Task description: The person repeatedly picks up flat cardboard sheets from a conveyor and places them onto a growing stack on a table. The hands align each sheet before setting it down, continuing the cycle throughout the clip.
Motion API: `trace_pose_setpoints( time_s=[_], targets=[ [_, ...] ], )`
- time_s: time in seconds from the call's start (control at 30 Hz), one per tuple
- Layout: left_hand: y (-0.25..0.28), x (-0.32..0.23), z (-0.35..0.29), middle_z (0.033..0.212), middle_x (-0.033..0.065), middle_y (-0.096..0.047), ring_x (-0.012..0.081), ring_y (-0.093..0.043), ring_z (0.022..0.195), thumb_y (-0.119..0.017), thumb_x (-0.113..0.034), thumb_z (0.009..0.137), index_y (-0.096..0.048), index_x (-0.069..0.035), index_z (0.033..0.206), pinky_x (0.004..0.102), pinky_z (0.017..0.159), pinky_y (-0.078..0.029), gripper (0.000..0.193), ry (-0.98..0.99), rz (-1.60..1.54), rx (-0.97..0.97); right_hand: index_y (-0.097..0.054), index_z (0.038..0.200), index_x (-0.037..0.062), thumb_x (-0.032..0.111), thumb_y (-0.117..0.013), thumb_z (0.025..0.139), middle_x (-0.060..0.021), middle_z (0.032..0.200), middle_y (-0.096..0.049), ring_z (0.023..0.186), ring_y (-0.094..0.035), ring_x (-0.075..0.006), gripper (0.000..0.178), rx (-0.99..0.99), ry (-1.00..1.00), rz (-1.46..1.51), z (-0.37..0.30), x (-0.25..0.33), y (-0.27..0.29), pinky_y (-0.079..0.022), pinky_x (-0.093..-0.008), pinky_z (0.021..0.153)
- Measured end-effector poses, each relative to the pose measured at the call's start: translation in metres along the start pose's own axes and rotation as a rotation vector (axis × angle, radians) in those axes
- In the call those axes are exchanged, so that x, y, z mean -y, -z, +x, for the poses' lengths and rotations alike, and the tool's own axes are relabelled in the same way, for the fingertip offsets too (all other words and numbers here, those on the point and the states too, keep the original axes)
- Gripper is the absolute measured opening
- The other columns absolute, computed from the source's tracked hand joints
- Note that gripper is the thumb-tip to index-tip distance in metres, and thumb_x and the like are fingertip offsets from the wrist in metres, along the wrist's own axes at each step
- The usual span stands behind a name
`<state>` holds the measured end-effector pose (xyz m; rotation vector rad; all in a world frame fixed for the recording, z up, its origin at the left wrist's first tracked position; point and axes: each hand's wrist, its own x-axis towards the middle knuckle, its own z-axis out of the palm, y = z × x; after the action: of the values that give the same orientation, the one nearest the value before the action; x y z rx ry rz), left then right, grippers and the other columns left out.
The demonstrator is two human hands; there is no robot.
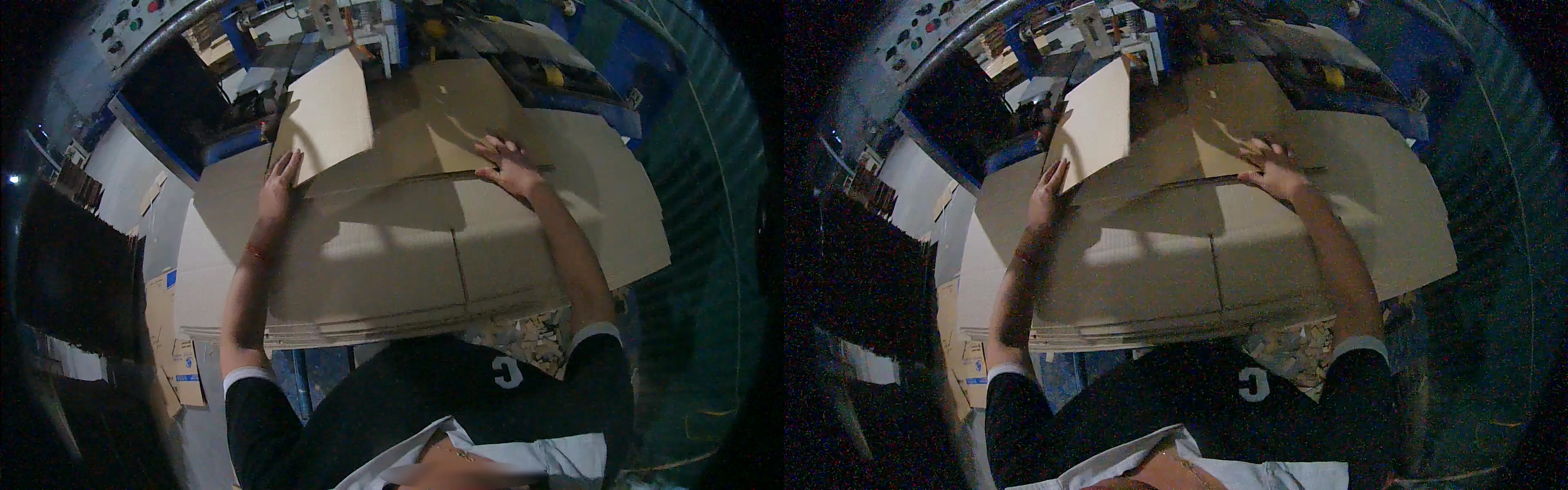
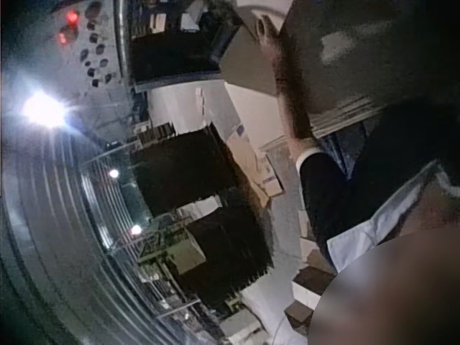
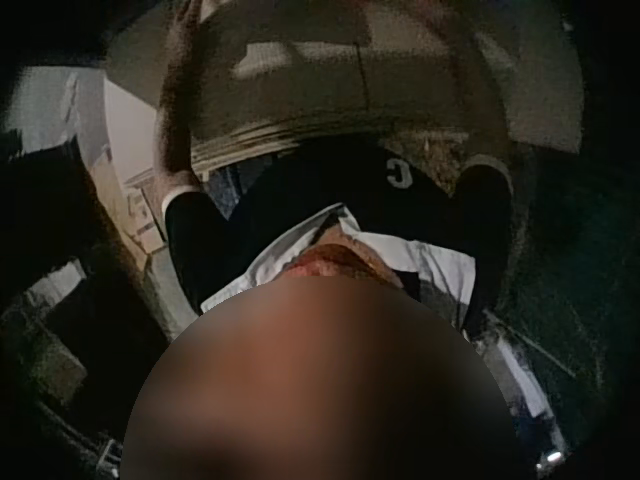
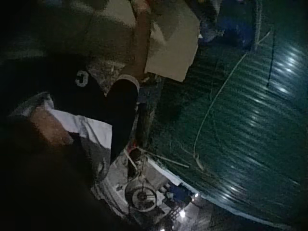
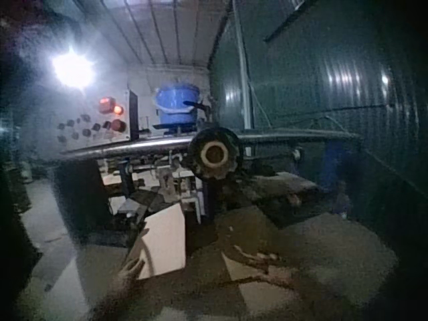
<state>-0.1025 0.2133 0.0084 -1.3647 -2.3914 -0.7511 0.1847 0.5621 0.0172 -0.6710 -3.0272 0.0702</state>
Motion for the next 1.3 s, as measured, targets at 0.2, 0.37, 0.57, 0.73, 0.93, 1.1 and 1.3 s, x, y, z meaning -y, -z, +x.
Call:
trace_pose_setpoints(
  time_s=[0.2, 0.37, 0.57, 0.73, 0.93, 1.1, 1.3],
  targets=[
    [0.022, -0.005, -0.054, 0.136, 0.0166, -0.038, 0.0367, -0.032, 0.128, -0.065, -0.014, 0.077, -0.027, -0.005, 0.138, 0.0461, 0.107, -0.021, 0.073, 0.000, 0.158, -0.107, -0.025, 0.140, 0.0153, 0.034, -0.052, 0.087, -0.0148, 0.145, -0.021, 0.133, -0.022, -0.0348, 0.063, -0.234, -0.129, -0.215, -0.048, -0.013, -0.003, -0.018, -0.0561, 0.104],
    [0.060, -0.008, -0.172, 0.142, 0.0252, -0.023, 0.0370, -0.021, 0.133, -0.066, -0.021, 0.077, -0.024, 0.004, 0.137, 0.0496, 0.107, -0.016, 0.076, 0.440, 0.177, -0.523, -0.015, 0.142, 0.0068, 0.034, -0.051, 0.087, -0.0211, 0.146, -0.014, 0.133, -0.018, -0.0420, 0.072, -0.201, -0.166, 0.018, -0.099, -0.025, -0.004, -0.019, -0.0555, 0.105],
    [0.055, -0.025, -0.235, 0.141, 0.0297, -0.022, 0.0399, -0.015, 0.134, -0.058, -0.034, 0.081, -0.022, 0.012, 0.134, 0.0523, 0.106, -0.014, 0.079, 1.216, 0.257, -0.422, -0.011, 0.143, 0.0052, 0.045, -0.041, 0.090, -0.0232, 0.147, -0.009, 0.134, -0.014, -0.0409, 0.073, 0.072, -0.209, 0.016, -0.028, 0.004, -0.037, -0.015, -0.0547, 0.106],
    [0.065, -0.040, -0.226, 0.140, 0.0313, -0.023, 0.0414, -0.015, 0.134, -0.058, -0.032, 0.080, -0.023, 0.010, 0.135, 0.0540, 0.106, -0.014, 0.077, 1.221, 0.147, -0.465, -0.010, 0.143, 0.0042, 0.050, -0.045, 0.087, -0.0237, 0.146, -0.015, 0.136, -0.011, -0.0381, 0.080, -0.023, -0.231, 0.145, 0.019, 0.006, -0.017, -0.014, -0.0442, 0.109],
    [0.105, -0.051, -0.215, 0.140, 0.0273, -0.029, 0.0347, -0.020, 0.135, -0.061, -0.027, 0.081, -0.032, 0.006, 0.134, 0.0395, 0.108, -0.017, 0.069, 0.942, -0.403, -0.875, -0.033, 0.138, 0.0084, 0.042, -0.055, 0.085, -0.0209, 0.142, -0.026, 0.129, -0.027, -0.0357, 0.066, -0.441, -0.171, 0.250, -0.100, -0.033, 0.018, -0.021, -0.0406, 0.107],
    [0.151, -0.064, -0.181, 0.142, 0.0264, -0.024, 0.0317, -0.019, 0.135, -0.061, -0.019, 0.082, -0.027, 0.005, 0.137, 0.0355, 0.108, -0.018, 0.069, 0.659, -0.324, -0.778, -0.038, 0.134, 0.0071, 0.039, -0.057, 0.084, -0.0174, 0.132, -0.038, 0.116, -0.038, -0.0317, 0.062, -0.724, -0.843, -0.032, -0.231, -0.132, -0.024, -0.030, -0.0400, 0.100],
    [0.171, -0.046, -0.143, 0.143, 0.0247, -0.023, 0.0294, -0.028, 0.131, -0.063, -0.010, 0.080, -0.023, 0.003, 0.138, 0.0400, 0.106, -0.023, 0.072, 0.312, -1.030, -1.236, -0.044, 0.129, 0.0056, 0.035, -0.060, 0.083, -0.0133, 0.120, -0.051, 0.101, -0.051, -0.0268, 0.057, -0.955, -1.008, 0.513, -0.260, -0.229, -0.066, -0.040, -0.0392, 0.091]
  ],
)
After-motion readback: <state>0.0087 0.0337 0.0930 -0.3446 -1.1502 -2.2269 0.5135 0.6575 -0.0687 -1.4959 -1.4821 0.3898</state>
